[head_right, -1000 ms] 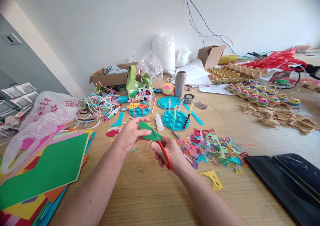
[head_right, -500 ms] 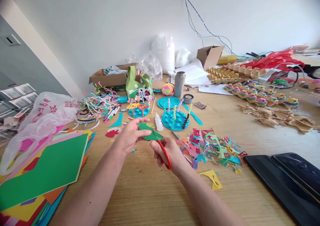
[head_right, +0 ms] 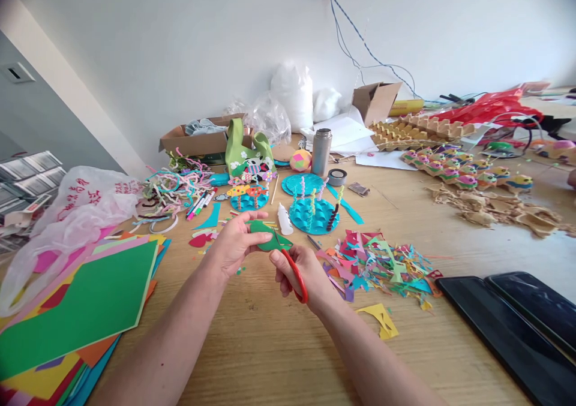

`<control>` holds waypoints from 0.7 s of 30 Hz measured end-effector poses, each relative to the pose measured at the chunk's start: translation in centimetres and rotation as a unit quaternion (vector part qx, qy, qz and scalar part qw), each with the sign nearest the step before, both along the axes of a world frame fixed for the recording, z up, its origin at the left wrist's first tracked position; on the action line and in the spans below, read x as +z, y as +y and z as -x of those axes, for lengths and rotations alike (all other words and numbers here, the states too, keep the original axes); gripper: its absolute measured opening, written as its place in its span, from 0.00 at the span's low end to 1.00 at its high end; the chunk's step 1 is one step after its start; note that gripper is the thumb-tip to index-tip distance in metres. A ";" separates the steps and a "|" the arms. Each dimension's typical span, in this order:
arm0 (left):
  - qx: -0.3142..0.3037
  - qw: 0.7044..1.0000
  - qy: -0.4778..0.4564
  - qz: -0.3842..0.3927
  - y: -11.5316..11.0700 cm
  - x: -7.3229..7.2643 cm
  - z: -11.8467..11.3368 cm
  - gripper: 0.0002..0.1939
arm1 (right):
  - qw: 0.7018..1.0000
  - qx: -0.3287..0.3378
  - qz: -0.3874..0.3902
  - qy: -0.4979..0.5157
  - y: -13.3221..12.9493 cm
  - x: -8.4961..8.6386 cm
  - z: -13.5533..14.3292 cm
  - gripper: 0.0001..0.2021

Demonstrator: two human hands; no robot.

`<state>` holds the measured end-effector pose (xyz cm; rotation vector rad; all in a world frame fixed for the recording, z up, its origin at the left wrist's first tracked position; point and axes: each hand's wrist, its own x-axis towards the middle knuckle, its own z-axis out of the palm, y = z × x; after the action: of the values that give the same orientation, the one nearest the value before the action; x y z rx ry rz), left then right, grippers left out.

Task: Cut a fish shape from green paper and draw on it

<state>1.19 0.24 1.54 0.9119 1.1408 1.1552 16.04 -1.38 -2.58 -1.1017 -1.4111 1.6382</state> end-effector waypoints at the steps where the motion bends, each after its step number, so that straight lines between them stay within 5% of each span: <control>1: 0.000 1.000 0.001 0.000 0.0 0.0 0.0 0.26 | 1.000 0.001 0.000 -0.001 0.0 0.0 0.0 0.22; 21: 0.010 1.000 -0.003 0.002 -0.1 0.1 -0.1 0.25 | 1.000 -0.013 0.017 -0.005 0.0 -0.3 -0.1 0.22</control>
<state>1.32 0.12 1.61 0.8963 1.1496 1.1698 16.10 -1.42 -2.91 -1.1451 -1.3748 1.6457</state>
